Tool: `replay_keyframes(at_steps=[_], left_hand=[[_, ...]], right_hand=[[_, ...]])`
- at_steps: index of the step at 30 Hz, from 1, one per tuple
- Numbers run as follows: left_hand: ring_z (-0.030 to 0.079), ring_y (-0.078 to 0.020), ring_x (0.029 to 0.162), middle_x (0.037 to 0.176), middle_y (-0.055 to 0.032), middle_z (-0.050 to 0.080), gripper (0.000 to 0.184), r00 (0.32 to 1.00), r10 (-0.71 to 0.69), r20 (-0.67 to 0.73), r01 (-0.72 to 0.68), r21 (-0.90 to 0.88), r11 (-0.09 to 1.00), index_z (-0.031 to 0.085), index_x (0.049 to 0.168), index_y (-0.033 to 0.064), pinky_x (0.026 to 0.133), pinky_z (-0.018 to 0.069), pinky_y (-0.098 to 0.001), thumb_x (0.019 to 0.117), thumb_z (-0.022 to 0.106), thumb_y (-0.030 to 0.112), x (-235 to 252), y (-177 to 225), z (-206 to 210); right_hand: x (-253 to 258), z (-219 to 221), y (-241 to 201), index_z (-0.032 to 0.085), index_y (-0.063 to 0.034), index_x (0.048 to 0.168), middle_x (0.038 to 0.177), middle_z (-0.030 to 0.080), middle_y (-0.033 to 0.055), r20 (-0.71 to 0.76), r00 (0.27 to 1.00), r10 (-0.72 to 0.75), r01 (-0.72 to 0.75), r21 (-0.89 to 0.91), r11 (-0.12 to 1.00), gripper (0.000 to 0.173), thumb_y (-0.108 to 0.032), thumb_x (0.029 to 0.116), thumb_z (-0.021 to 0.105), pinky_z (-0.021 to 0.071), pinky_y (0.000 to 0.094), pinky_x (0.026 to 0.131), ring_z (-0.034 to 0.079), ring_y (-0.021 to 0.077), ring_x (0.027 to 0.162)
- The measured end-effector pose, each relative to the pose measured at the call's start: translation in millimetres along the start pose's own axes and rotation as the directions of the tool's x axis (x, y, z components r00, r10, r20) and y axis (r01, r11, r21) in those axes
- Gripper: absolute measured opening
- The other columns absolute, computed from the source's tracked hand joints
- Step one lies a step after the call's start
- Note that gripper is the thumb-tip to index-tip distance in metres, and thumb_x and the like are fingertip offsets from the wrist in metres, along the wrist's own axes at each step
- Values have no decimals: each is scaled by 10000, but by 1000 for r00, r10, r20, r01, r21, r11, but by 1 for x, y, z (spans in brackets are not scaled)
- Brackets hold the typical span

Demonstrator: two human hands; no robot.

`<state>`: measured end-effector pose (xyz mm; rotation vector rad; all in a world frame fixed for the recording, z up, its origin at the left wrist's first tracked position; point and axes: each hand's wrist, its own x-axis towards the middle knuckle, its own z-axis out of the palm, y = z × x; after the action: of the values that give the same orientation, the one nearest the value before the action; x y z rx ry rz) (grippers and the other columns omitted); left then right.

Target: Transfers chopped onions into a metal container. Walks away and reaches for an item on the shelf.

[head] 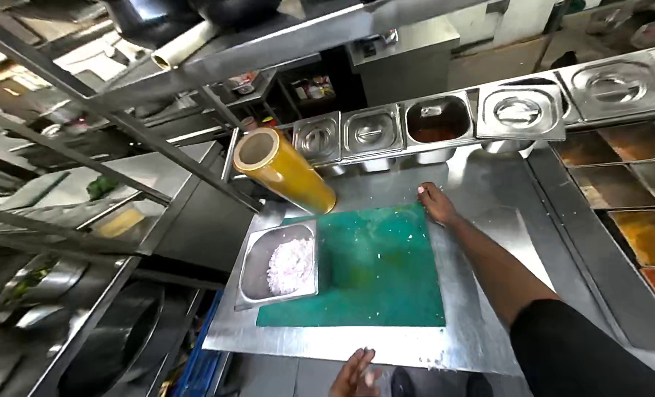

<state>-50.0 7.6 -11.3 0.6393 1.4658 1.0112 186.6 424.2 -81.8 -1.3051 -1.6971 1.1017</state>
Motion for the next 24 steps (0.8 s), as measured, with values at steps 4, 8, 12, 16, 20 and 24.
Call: replay_keyframes(at_steps=[4,8,12,16,20,24], left_hand=[[717,-273,1013,1164,-204,692,406,937,-239,-253,127,-392,911,514,1325,-60,886,600,-410,1103,463,276,40,27,52],[702,-317,835,1005,-237,640,511,902,-340,-265,180,-485,856,492,1211,-95,792,620,-441,1098,437,401,50,64,63],[677,-335,853,1092,-255,586,508,907,-331,-262,157,-519,840,442,1319,-77,802,612,-453,1078,503,366,58,72,73],[675,-316,882,1108,-219,602,501,929,-296,-222,133,-547,827,478,1352,-14,812,606,-446,1037,588,359,64,68,76],[665,-275,876,1050,-169,616,442,952,-263,-154,132,-568,812,525,1258,-10,836,594,-423,1023,618,352,62,56,69],[711,-303,999,1129,-194,686,337,985,-174,2,153,-485,861,564,1256,-24,893,597,-433,1097,472,258,51,26,42]], right_hand=[[-47,-1,0,548,24,1380,1415,537,265,54,990,-128,133,-120,984,493,-358,1105,401,459,539,1090,563,382,1290],[-107,2,0,517,-8,1434,1401,524,261,51,990,-129,136,-165,977,532,-391,1080,408,520,554,993,604,384,1205],[-178,10,-3,492,-38,1469,1365,545,224,39,988,-151,156,-157,975,561,-419,1070,385,563,511,925,645,319,1119],[-242,22,-11,451,-67,1514,1364,547,196,-12,986,-164,159,-181,970,643,-516,1072,321,573,485,911,647,270,1107],[-295,41,-18,455,-63,1507,1389,524,202,-111,988,-108,83,-204,975,747,-617,1041,274,584,485,886,653,262,1103],[-331,68,-20,460,-15,1484,1314,577,192,-252,959,-129,81,-194,978,773,-627,1047,278,595,447,891,666,229,1063]])
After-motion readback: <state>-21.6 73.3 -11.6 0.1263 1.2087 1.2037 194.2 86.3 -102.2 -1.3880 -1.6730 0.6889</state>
